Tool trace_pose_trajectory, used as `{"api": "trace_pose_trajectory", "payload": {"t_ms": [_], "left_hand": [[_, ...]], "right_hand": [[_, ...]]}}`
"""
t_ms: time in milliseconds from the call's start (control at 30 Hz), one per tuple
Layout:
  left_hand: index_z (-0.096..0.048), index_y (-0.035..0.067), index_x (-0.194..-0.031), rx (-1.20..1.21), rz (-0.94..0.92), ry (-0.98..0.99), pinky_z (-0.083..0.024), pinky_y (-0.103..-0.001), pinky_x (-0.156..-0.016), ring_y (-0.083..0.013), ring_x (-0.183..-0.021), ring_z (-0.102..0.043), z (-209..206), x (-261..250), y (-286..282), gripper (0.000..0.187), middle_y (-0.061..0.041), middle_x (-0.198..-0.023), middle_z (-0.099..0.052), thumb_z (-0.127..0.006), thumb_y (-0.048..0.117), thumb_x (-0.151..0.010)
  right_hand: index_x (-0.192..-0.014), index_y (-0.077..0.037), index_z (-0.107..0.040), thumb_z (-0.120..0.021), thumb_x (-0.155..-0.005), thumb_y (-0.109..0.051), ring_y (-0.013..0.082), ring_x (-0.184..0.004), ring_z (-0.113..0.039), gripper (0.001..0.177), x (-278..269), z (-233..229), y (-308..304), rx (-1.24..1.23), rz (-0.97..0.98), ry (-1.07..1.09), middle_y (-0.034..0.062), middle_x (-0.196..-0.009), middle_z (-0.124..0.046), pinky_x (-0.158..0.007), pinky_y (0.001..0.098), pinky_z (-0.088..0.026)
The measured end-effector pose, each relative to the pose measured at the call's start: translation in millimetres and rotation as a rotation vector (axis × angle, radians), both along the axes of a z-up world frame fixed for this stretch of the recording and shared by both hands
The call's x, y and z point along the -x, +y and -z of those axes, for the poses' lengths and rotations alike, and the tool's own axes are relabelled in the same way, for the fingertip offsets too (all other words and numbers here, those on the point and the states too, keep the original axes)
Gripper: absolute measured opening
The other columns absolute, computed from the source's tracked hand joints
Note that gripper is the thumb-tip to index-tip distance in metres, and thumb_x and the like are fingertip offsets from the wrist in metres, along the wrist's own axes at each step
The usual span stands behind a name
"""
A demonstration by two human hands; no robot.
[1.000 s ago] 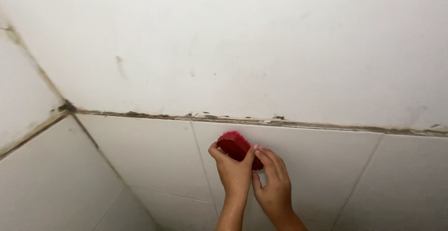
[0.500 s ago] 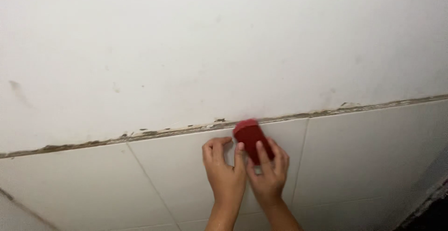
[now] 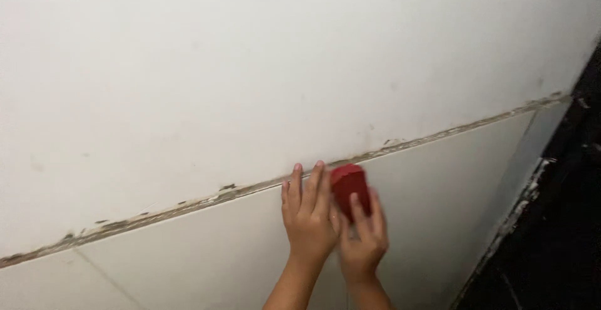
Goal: Scrubbing bathroom tiles and grout with a brush and rinsing with water.
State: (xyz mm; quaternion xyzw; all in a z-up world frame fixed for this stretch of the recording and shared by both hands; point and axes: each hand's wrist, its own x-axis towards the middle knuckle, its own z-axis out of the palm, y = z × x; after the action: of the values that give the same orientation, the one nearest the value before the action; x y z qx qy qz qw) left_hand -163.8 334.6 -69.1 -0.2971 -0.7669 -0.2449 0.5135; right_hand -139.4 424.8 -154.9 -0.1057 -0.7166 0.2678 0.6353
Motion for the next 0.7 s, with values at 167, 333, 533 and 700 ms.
{"api": "trace_pose_trajectory", "payload": {"t_ms": [167, 333, 533, 700], "left_hand": [[-0.07, 0.009, -0.135, -0.034, -0.017, 0.105, -0.025, -0.047, -0.122, -0.0318, -0.14, -0.045, 28, 24, 23, 0.041, -0.006, -0.141, -0.061, -0.066, 0.023, -0.096], [-0.072, 0.012, -0.131, -0.063, -0.109, 0.248, -0.024, -0.046, -0.123, -0.0307, -0.135, -0.045, 39, 38, 34, 0.038, -0.004, -0.135, -0.061, -0.07, 0.028, -0.097], [-0.071, 0.009, -0.125, -0.132, -0.187, 0.171, -0.02, -0.051, -0.124, -0.0335, -0.138, -0.04, 45, 38, 55, 0.038, -0.007, -0.127, -0.06, -0.073, 0.034, -0.096], [-0.07, 0.008, -0.124, -0.188, -0.197, 0.195, -0.018, -0.05, -0.128, -0.0343, -0.14, -0.037, 50, 43, 59, 0.037, -0.009, -0.128, -0.058, -0.075, 0.033, -0.098]], "right_hand": [[-0.138, -0.014, -0.065, -0.08, -0.083, -0.007, 0.0404, -0.134, -0.058, 0.058, 1, 7, 80, 0.115, 0.033, -0.075, 0.0253, -0.151, -0.053, -0.103, 0.0426, -0.055], [-0.142, -0.008, -0.062, -0.078, -0.084, -0.002, 0.042, -0.137, -0.055, 0.061, 4, 2, 197, 0.305, 0.082, 0.093, 0.0295, -0.152, -0.049, -0.102, 0.0411, -0.054], [-0.14, -0.005, -0.063, -0.081, -0.082, -0.001, 0.0365, -0.133, -0.062, 0.06, -5, 14, 115, 0.246, 0.055, 0.07, 0.0249, -0.144, -0.06, -0.109, 0.0421, -0.05], [-0.133, -0.01, -0.068, -0.083, -0.076, -0.002, 0.0374, -0.131, -0.062, 0.059, -13, 27, 71, 0.156, -0.041, -0.008, 0.0257, -0.147, -0.057, -0.104, 0.0401, -0.053]]}}
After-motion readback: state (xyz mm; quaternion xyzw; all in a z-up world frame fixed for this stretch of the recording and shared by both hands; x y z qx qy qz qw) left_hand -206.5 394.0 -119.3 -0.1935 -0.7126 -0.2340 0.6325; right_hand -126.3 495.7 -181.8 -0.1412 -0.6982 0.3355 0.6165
